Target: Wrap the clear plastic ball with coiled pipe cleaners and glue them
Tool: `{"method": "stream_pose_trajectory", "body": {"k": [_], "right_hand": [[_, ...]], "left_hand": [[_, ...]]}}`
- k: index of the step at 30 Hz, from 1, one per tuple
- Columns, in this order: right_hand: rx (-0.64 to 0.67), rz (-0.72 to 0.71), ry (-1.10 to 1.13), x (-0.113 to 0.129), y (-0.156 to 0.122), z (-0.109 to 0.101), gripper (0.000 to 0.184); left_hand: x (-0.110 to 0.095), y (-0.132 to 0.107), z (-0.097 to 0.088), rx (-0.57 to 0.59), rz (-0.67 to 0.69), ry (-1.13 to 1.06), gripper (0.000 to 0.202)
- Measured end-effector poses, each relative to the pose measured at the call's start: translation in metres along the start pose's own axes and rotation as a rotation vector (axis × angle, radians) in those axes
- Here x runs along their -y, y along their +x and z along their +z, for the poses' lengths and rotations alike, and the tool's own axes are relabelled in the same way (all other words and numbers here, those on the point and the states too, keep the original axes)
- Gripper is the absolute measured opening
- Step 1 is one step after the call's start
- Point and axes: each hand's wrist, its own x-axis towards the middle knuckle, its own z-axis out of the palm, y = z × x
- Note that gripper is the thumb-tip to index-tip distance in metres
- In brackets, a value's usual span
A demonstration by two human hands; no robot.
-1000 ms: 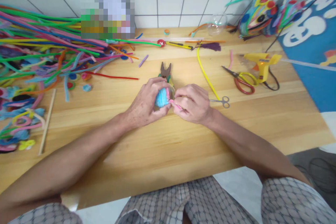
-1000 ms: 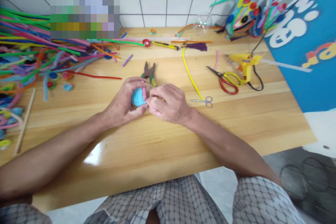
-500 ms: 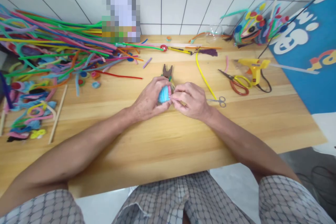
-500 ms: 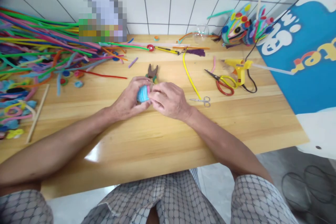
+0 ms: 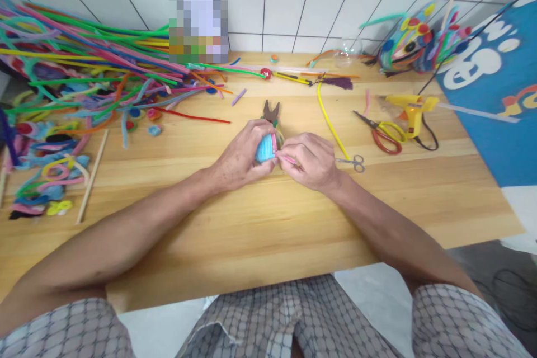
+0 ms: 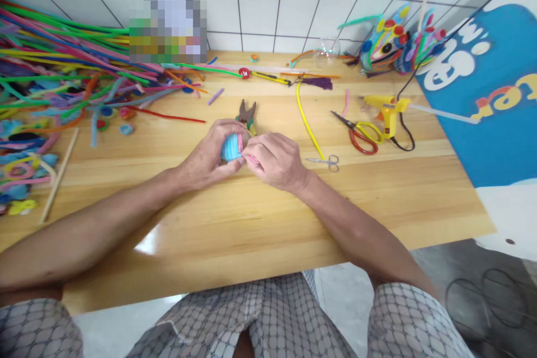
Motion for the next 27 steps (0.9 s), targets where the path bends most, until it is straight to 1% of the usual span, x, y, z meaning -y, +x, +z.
{"method": "stream_pose_trajectory", "body": {"k": [3,8,12,14,16,18,20,22,24,26,27], "right_hand": [[0.030,0.004,-0.040,0.001,0.000,-0.001,0.017],[-0.016,-0.027,-0.031,0.001,0.002,-0.002,0.020],[-0.018,-0.011,-0.040,0.006,0.002,0.001,0.019],[-0.001,0.013,-0.025,0.009,0.002,0.001,0.018],[0.061,0.050,-0.009,0.009,0.003,-0.005,0.012],[0.167,0.116,-0.031,0.001,0.002,-0.020,0.013],[0.284,0.227,-0.123,-0.017,-0.003,-0.046,0.018],[0.378,0.392,-0.278,-0.041,-0.015,-0.079,0.017],[0.478,0.589,-0.451,-0.066,-0.033,-0.110,0.019],[0.625,0.793,-0.623,-0.085,-0.052,-0.133,0.023],[0.687,0.875,-0.682,-0.092,-0.061,-0.139,0.026]], "left_hand": [[0.000,0.000,0.001,-0.006,0.010,-0.004,0.050],[0.000,-0.001,0.002,-0.013,0.017,0.003,0.052],[0.000,-0.001,0.000,-0.019,0.033,0.016,0.056],[0.000,0.000,-0.001,-0.012,0.051,0.019,0.056],[-0.001,0.000,-0.003,0.001,0.057,0.018,0.053],[-0.001,0.000,-0.004,-0.001,0.029,0.027,0.053],[-0.001,0.000,-0.005,-0.023,0.009,0.038,0.055],[-0.001,-0.001,-0.004,-0.054,-0.001,0.037,0.057],[-0.002,-0.002,-0.003,-0.084,-0.011,0.041,0.058],[-0.002,-0.002,-0.002,-0.110,-0.023,0.051,0.058],[-0.002,-0.002,-0.001,-0.119,-0.027,0.054,0.057]]}}
